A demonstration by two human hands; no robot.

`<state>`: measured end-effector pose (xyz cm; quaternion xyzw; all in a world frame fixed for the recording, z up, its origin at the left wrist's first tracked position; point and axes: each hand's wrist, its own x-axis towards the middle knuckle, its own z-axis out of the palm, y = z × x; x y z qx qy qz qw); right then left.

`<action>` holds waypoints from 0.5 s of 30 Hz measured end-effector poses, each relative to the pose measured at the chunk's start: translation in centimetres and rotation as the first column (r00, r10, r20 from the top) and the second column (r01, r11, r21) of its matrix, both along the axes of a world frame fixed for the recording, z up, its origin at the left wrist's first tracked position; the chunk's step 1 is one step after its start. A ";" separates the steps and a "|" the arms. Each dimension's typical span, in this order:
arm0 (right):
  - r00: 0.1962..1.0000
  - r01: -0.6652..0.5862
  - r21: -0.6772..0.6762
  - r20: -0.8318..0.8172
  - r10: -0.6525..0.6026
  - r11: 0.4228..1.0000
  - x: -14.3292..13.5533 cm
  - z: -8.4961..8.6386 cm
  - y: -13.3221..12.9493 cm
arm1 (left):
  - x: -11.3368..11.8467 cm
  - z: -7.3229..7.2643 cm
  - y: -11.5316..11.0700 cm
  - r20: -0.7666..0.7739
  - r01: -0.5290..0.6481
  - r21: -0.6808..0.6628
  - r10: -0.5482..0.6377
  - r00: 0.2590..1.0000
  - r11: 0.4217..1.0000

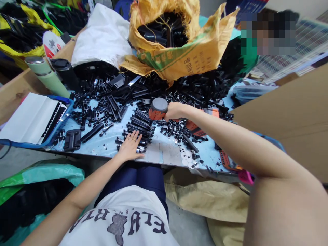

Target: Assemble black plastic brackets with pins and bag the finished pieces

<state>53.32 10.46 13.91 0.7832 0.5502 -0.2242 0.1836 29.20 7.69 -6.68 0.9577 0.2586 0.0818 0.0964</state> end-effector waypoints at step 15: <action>0.982 -0.118 -0.056 0.142 0.124 0.991 -4.1 1.4 -3.1 | -0.1 0.3 0.1 -0.018 0.003 -0.026 -0.004 1.000 1.000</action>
